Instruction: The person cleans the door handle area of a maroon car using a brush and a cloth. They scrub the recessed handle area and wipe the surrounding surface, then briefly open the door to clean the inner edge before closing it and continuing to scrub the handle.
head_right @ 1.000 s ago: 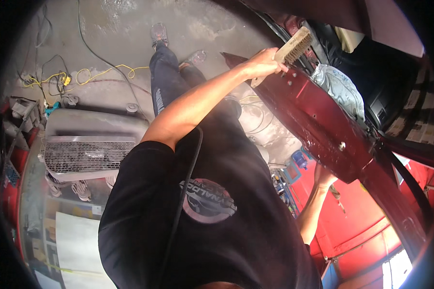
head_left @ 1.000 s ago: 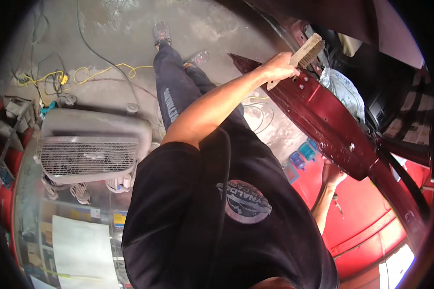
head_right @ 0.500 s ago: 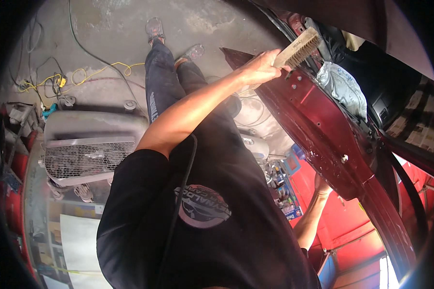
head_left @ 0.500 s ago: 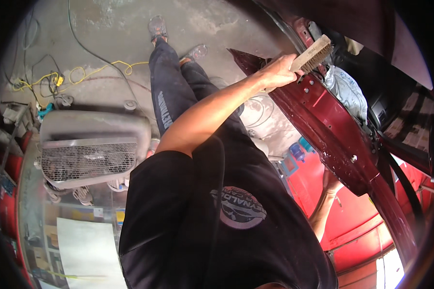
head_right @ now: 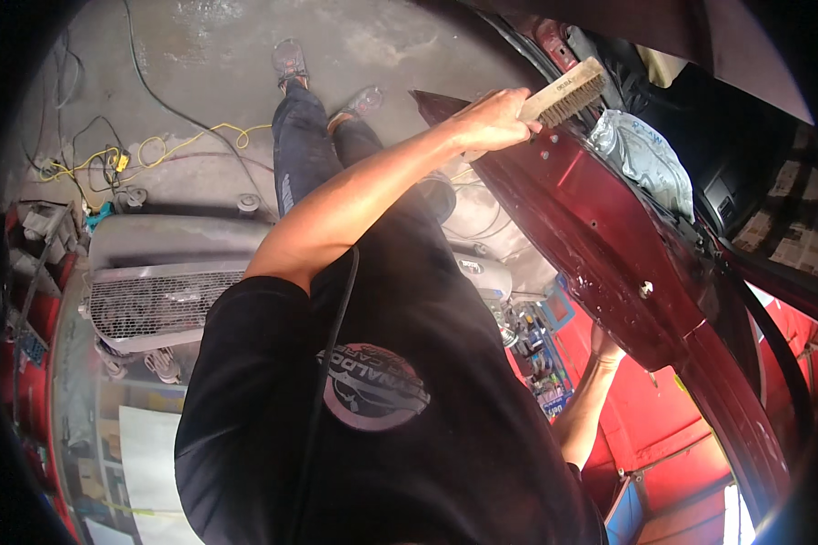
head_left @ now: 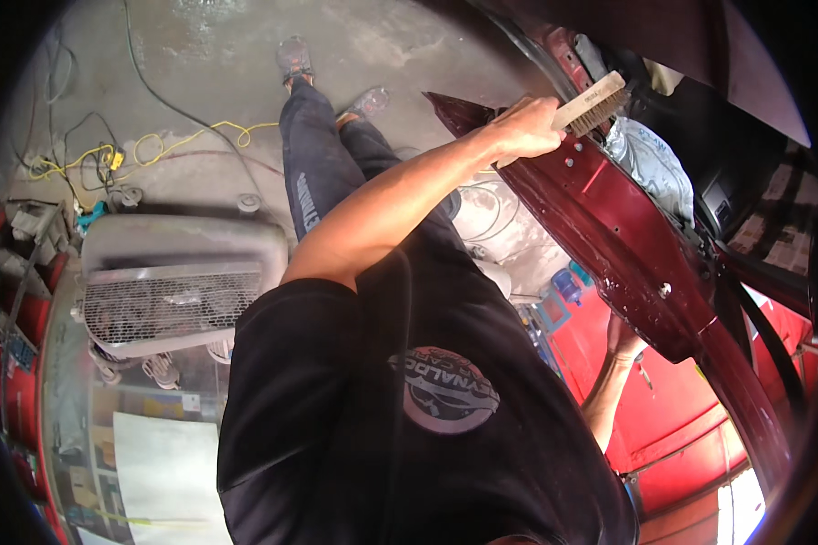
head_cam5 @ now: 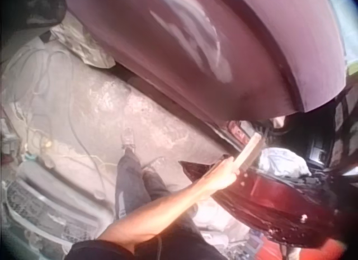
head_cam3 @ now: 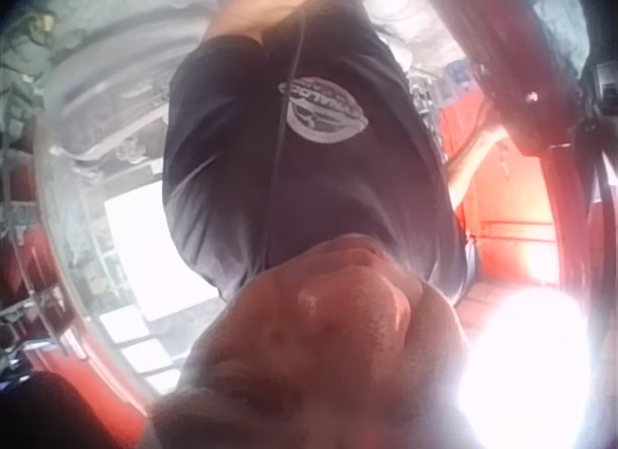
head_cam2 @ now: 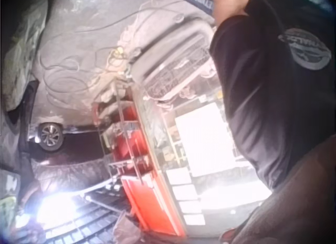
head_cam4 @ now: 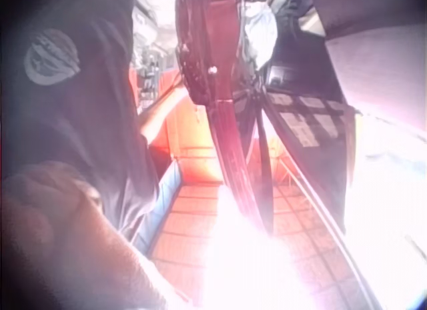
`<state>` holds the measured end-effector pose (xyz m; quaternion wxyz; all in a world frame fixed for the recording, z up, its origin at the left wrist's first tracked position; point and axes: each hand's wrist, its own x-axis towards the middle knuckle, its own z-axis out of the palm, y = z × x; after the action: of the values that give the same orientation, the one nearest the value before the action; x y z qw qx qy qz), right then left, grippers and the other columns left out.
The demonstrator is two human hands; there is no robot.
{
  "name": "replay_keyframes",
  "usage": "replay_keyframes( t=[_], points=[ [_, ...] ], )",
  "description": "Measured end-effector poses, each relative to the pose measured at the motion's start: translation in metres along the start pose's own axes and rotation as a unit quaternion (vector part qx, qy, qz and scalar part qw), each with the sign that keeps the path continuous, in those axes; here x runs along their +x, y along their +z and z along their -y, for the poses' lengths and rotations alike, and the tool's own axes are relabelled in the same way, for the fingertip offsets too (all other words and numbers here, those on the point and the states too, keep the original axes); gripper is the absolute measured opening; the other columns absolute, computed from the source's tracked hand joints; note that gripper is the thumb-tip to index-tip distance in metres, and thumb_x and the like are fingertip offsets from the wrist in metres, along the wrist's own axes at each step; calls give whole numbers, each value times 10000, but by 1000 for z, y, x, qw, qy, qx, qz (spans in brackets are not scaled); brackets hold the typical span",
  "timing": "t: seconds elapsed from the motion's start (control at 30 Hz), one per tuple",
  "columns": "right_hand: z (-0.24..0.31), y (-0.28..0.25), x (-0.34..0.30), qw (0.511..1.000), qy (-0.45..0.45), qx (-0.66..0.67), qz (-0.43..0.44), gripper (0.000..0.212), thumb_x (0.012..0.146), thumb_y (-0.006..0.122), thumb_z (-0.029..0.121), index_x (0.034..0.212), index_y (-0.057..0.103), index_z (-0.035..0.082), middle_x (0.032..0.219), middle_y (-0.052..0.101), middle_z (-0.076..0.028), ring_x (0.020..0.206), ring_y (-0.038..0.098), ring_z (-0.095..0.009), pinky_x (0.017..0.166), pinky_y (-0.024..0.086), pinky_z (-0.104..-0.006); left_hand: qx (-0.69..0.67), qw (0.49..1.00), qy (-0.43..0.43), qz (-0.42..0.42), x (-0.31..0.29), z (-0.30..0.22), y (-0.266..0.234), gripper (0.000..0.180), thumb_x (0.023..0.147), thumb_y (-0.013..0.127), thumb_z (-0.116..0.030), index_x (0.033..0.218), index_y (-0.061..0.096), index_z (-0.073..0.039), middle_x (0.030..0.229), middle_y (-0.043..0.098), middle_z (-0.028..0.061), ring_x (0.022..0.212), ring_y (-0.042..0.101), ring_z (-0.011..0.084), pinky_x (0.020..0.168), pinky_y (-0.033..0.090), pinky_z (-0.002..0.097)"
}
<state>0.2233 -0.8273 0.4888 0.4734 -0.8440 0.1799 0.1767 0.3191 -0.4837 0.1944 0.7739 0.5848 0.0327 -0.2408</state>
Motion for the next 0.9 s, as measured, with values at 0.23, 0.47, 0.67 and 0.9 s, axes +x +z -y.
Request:
replay_keyframes(
  t=[0.23, 0.47, 0.67, 0.9],
  points=[
    [-10, -8, 4, 976, -82, -202, 11, 625, 1017, 530, 462, 1545, 370, 168, 1550, 439, -101, 1433, 391, -307, 1200, 286, -550, 45, 998, -44, -18, 0, -10, 4, 437, 823, 586, -52, 1227, 530, 103, 1135, 718, 214, 1112, 683, 314, 939, 528, 393],
    [-10, -7, 7, 923, -159, -352, -8, 619, 1013, 520, 482, 1534, 383, 178, 1491, 501, -91, 1331, 491, -322, 1065, 438, -535, -238, 964, 1, -118, -69, 15, 32, 500, 811, 593, -11, 1301, 515, 49, 1162, 700, 200, 1036, 675, 277, 870, 546, 388],
    [12, 16, 9, 996, -10, 87, -13, 597, 995, 512, 517, 1421, 483, 100, 1110, 649, -149, 873, 638, -303, 737, 537, -458, -120, 987, -40, -96, -139, 32, 67, 551, 808, 573, 11, 1348, 472, 55, 1192, 669, 242, 1001, 678, 204, 817, 546, 335],
    [52, 52, 6, 992, 54, 102, 51, 677, 991, 405, 623, 1201, 568, 1, 785, 620, -168, 595, 568, -272, 539, 498, -400, -325, 934, 91, -115, -136, 48, 71, 629, 773, 441, 102, 1392, 462, -7, 1224, 682, 144, 1016, 648, 180, 859, 526, 329]
  ],
)
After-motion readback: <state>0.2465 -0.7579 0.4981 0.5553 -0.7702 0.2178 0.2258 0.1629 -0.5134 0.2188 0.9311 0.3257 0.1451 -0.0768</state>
